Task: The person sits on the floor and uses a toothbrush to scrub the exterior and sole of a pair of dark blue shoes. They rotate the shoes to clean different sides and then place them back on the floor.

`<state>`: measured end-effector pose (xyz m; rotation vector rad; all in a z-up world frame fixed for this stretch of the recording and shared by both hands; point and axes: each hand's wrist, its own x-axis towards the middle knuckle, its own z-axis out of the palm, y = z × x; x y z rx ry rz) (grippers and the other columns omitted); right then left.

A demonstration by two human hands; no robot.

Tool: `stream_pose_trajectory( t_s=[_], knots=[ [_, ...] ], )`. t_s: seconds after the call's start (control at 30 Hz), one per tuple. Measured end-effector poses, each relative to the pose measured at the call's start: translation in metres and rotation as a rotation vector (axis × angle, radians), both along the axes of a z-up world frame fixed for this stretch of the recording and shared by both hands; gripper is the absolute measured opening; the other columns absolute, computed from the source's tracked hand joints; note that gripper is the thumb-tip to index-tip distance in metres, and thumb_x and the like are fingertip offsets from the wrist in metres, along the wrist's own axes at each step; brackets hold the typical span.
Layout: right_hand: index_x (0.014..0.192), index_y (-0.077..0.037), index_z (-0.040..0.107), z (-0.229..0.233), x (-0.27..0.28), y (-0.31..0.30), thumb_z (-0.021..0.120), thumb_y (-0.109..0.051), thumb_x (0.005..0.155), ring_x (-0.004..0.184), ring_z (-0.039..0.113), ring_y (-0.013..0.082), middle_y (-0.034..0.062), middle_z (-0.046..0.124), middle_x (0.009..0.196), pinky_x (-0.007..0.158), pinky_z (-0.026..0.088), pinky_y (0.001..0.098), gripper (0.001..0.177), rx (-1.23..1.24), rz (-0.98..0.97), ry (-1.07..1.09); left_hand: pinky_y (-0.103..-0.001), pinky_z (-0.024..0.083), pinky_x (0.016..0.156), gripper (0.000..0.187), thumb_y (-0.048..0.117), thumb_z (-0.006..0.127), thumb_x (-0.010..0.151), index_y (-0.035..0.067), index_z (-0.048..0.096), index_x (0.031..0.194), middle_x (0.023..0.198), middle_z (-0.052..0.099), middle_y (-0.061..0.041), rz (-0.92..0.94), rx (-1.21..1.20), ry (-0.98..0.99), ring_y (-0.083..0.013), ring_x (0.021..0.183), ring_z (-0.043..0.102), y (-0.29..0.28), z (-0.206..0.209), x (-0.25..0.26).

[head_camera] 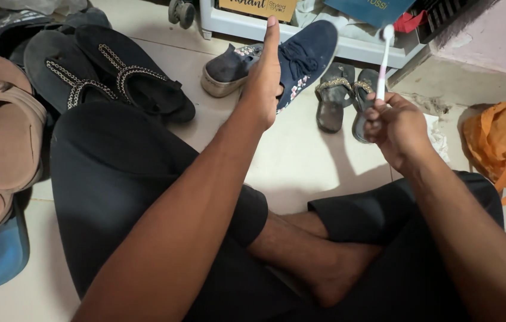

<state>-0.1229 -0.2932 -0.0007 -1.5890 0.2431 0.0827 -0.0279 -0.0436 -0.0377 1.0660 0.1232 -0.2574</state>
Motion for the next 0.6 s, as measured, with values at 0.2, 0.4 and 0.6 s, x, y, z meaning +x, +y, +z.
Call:
stream_pose_trajectory(
  t_s=[0.2,0.4,0.6],
  knots=[
    [0.095,-0.01,0.054,-0.025,0.005,0.004,0.047,-0.025,0.111,0.052,0.03,0.0081,-0.0042,0.038,0.067,0.043,0.024,0.0265,0.023,-0.005,0.02,0.066,-0.052,0.019,0.119,0.131,0.093,0.049,0.061,0.017,0.015,0.162,0.168,0.018,-0.014,0.005,-0.178,0.027,-0.0424,0.15,0.027,0.004,-0.009,0.009],
    [0.097,-0.004,0.058,-0.056,0.02,-0.027,0.053,-0.02,0.106,0.063,0.047,0.0105,-0.0034,0.054,0.082,0.046,0.036,0.0295,0.019,-0.475,-0.1,-0.349,-0.06,0.016,0.119,0.136,0.091,0.057,0.059,0.027,-0.003,0.162,0.168,-0.001,-0.017,-0.064,-0.383,0.114,-0.0513,0.151,0.013,0.006,0.011,-0.003],
    [0.116,0.001,0.064,-0.062,0.031,-0.055,0.054,-0.018,0.103,0.067,0.058,0.0193,0.01,0.065,0.081,0.06,0.045,0.0338,0.025,-0.947,-0.142,-0.292,-0.068,0.026,0.119,0.139,0.088,0.064,0.062,0.022,-0.005,0.163,0.169,0.003,-0.023,-0.145,-0.429,0.114,-0.0511,0.152,0.018,0.0,0.0,0.008]
  ],
)
